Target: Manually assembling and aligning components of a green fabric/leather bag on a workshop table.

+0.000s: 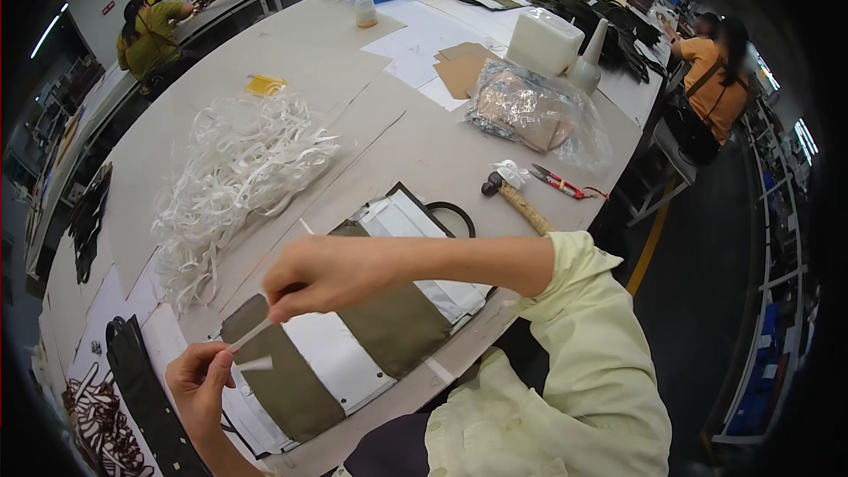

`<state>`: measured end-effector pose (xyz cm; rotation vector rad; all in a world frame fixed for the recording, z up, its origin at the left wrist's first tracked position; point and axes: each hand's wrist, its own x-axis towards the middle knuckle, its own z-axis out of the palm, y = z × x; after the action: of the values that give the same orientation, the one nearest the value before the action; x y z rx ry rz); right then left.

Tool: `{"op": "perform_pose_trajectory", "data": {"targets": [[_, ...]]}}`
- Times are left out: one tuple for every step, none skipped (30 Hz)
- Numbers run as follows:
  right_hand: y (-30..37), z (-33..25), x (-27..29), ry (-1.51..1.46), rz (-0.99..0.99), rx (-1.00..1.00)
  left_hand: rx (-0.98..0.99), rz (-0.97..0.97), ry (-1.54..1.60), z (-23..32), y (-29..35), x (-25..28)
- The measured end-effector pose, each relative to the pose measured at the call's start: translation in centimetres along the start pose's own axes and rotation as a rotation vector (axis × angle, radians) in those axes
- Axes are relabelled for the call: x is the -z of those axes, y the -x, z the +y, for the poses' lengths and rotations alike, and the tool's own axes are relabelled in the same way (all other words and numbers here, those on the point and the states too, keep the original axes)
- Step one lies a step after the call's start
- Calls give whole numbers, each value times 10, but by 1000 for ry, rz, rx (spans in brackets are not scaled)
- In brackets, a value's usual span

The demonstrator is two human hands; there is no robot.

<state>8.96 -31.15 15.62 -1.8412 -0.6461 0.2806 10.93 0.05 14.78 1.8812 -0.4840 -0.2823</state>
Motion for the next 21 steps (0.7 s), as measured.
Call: {"op": "perform_pose_trajectory", "data": {"targets": [[18,10,9,-24,20,-32,23,8,5,-8,-2,6],[36,22,17,-53,30,-59,45,-17,-15,-18,-4,13],[53,26,29,-96,17,-156,78,-30,-37,-25,0,20],[70,30,36,-106,82,-249,115,-39,-59,-28,-1,24],[84,39,40,-102,150,-300,153,-41,-13,-38,1,28],[96,42,44,-123,206,-411,200,-76,4,-46,1,30],[108,50,48,-146,239,-483,238,-118,30,-55,0,31],[117,61,47,-183,262,-508,266,-96,29,-67,3,33],[122,72,45,-198,229,-503,304,-78,1,-76,8,33],[129,80,44,-152,246,-541,337,-76,-15,-85,9,33],[132,88,45,-105,265,-576,355,-65,-11,-91,14,36],[133,94,46,-109,247,-580,397,-75,-57,-98,20,43],[132,100,48,-81,275,-583,438,-85,-105,-104,25,51],[130,104,48,-53,305,-586,452,-79,-103,-109,30,58],[125,110,51,-59,292,-589,474,-47,-110,-114,34,65],[120,117,55,-48,324,-527,495,-18,-115,-117,35,68],[115,122,58,-37,356,-465,506,-15,-112,-121,34,70],[109,124,58,-122,398,-508,480,51,-69,-123,32,72],[103,124,61,-120,391,-512,448,117,-24,-126,28,74],[98,124,64,-200,467,-557,452,147,-2,-130,24,76],[93,124,66,-278,544,-602,455,149,4,-137,24,76]]}}
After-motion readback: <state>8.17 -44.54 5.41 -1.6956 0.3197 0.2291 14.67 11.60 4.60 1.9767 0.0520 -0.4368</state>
